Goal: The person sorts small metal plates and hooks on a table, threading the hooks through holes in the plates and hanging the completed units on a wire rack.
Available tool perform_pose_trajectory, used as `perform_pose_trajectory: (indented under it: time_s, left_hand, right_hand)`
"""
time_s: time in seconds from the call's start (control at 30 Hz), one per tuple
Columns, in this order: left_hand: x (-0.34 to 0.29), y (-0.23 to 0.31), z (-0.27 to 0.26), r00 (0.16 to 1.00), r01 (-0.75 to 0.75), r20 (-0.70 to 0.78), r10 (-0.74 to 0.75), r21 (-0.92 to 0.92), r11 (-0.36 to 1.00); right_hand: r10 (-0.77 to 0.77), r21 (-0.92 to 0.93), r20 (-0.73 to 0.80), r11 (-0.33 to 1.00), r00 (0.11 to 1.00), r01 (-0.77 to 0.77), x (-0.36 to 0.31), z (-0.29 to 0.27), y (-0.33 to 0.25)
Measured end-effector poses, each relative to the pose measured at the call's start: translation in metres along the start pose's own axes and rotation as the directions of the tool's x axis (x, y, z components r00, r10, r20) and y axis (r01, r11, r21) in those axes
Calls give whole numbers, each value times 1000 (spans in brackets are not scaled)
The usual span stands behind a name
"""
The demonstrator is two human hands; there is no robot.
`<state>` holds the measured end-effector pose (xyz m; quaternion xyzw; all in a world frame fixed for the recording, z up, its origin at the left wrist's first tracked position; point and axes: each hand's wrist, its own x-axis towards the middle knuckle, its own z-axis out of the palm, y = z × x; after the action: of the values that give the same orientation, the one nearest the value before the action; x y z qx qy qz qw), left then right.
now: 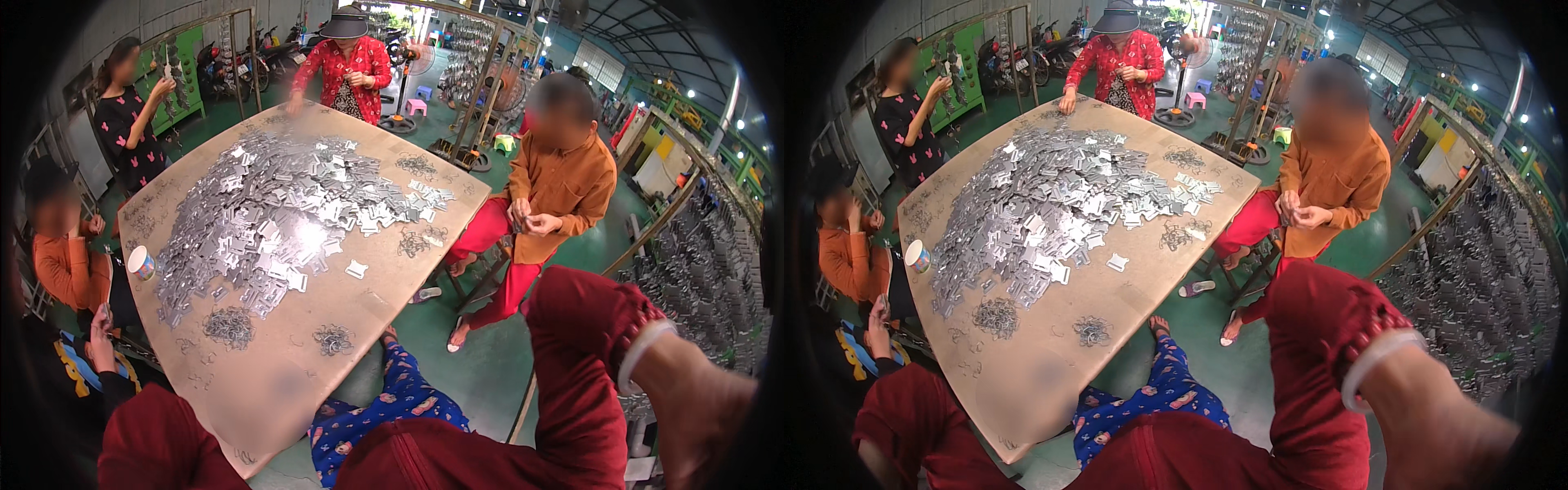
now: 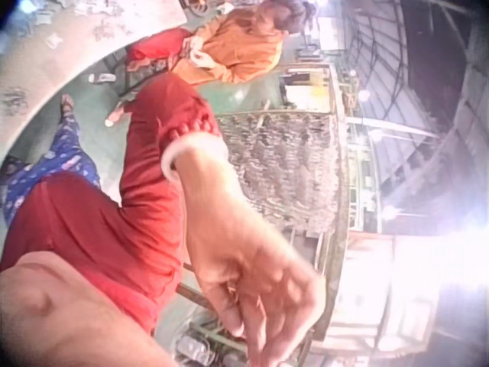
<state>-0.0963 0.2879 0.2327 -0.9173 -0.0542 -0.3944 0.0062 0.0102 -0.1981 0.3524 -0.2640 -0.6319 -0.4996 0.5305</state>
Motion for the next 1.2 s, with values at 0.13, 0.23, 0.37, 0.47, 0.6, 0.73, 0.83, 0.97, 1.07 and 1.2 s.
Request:
perform_pose_trajectory:
  time_s: [0.13, 0.23, 0.37, 0.47, 0.6, 0.73, 0.83, 0.97, 1.07, 1.2]
  left_hand:
    - [-2, 22, 19, 963, 34, -257, -76, -164, 986]
    - [-6, 56, 11, 868, 43, -449, -212, -356, 933]
    - [-13, 104, 53, 830, 36, -340, -443, -760, 649]
    - [-37, 132, 93, 801, 208, -14, -598, -930, 302]
    - [-61, 119, 100, 744, 238, 21, -668, -942, 235]
    - [-49, 124, 97, 739, 230, -20, -673, -932, 281]
    - [-38, 136, 103, 803, 405, 17, -596, -750, 523]
    - [-15, 168, 110, 925, 363, 111, -363, -540, 759]
    - [-10, 173, 121, 931, 358, 139, -338, -527, 771]
    - [-3, 177, 125, 924, 365, 114, -366, -552, 750]
  right_hand:
    - [-18, 87, -149, 996, 989, 31, -14, 0, 22]
    - [321, -440, -255, 801, 912, -406, -108, -39, 58]
    - [840, -421, -528, -131, 125, -898, -325, -78, 79]
    - [960, -421, -267, -196, -85, -886, -426, -56, 76]
    - [987, -585, -84, -158, -134, -796, -457, -34, 97]
    - [995, -910, 6, -36, -100, -412, -480, -3, 105]
    - [991, -947, 118, 94, -59, -306, -500, 11, 86]
    - [992, -944, 130, 123, 0, -307, -501, 12, 81]
    - [990, -930, 140, 125, -19, -346, -501, 10, 84]
    - [991, -928, 132, 122, -3, -352, -501, 11, 84]
